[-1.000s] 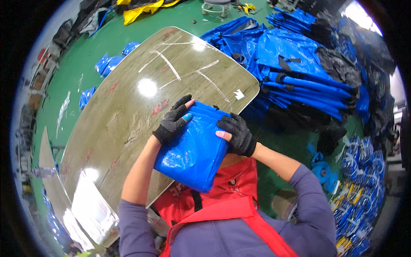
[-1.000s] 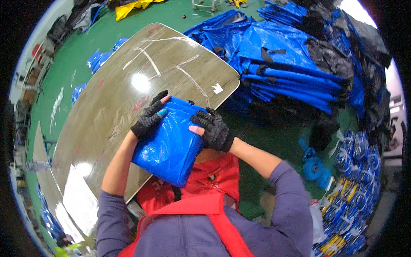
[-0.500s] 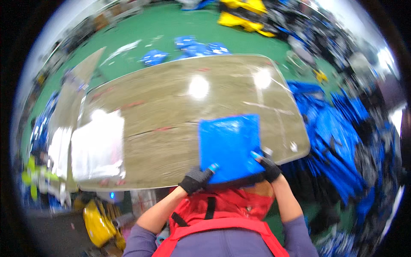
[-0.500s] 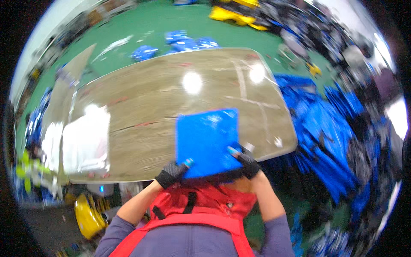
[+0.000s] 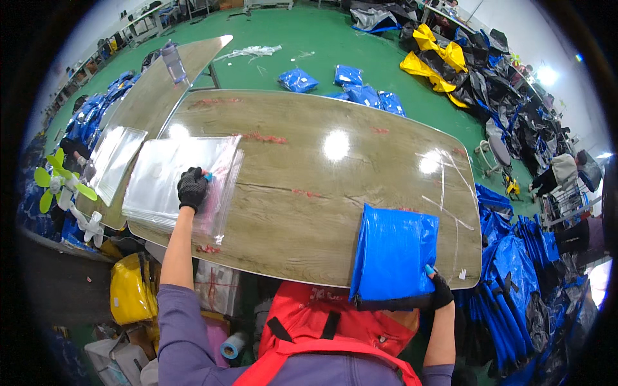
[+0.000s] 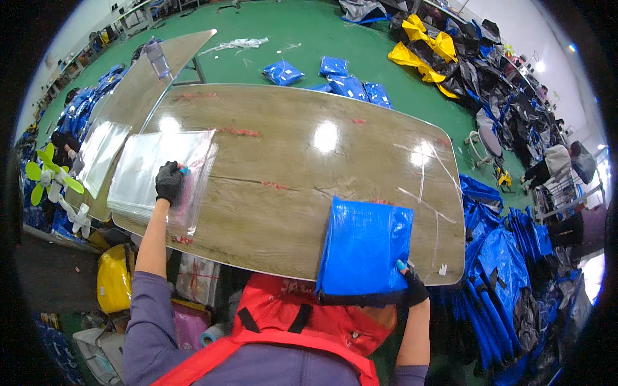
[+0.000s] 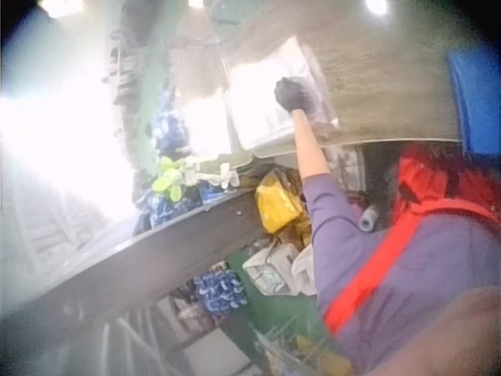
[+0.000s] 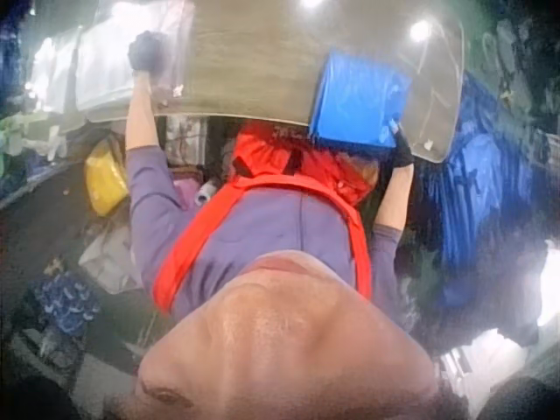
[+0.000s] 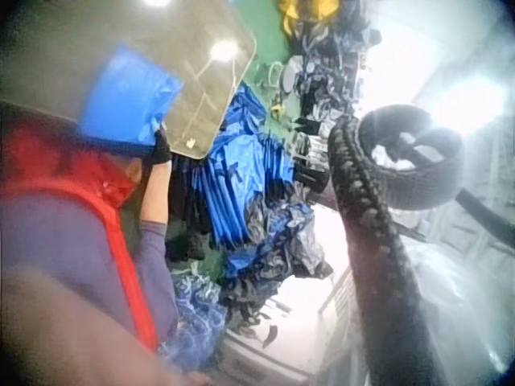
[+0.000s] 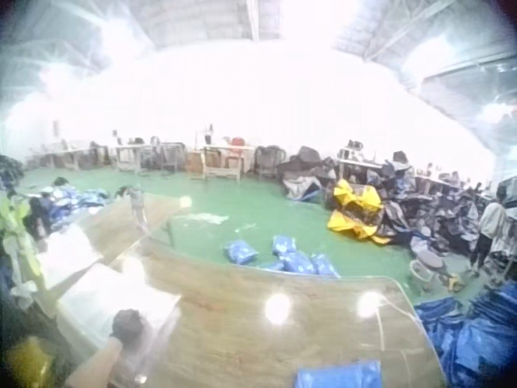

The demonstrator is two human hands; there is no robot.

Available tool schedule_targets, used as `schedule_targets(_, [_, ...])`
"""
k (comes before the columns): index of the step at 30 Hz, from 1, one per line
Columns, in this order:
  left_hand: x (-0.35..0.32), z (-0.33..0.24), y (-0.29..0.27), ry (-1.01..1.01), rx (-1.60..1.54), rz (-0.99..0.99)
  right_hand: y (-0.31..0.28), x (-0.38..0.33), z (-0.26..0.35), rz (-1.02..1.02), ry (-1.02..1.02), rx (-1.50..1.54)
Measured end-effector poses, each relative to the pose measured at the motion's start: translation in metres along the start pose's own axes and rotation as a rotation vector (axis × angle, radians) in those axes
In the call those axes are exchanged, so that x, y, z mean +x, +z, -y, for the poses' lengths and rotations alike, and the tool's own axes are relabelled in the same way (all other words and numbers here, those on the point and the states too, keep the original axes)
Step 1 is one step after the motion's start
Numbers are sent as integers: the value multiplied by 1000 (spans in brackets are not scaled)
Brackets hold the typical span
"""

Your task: The person folds blue and black soft goods on a table, places them into clear plastic bags, and seals the bags. The person repeats this process with multiple items, handling each one at a time.

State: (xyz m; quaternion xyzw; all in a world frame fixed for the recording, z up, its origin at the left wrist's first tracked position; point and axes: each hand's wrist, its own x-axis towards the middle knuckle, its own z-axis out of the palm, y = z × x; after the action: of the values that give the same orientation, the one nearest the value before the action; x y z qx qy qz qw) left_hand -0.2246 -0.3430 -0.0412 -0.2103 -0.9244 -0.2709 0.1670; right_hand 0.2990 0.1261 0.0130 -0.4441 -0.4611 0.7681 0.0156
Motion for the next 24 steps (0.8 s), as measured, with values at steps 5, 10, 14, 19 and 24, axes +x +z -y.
schedule_targets(5, [-51, -143, 19, 95, -395, 280, 4, -8, -6, 19, -86, 87])
schedule_targets(10, [-111, -251, 46, 396, -427, 359, 14, -27, 4, 127, -169, 101])
schedule_targets(14, [-121, -266, 45, 498, -328, 340, 24, -31, 16, 241, -167, -25])
schedule_targets(19, [-119, -257, 44, 491, -415, 341, 26, -23, 26, 254, -57, -74])
schedule_targets(24, [-110, -255, 44, 275, -621, 536, 36, -17, 41, 312, -64, -117])
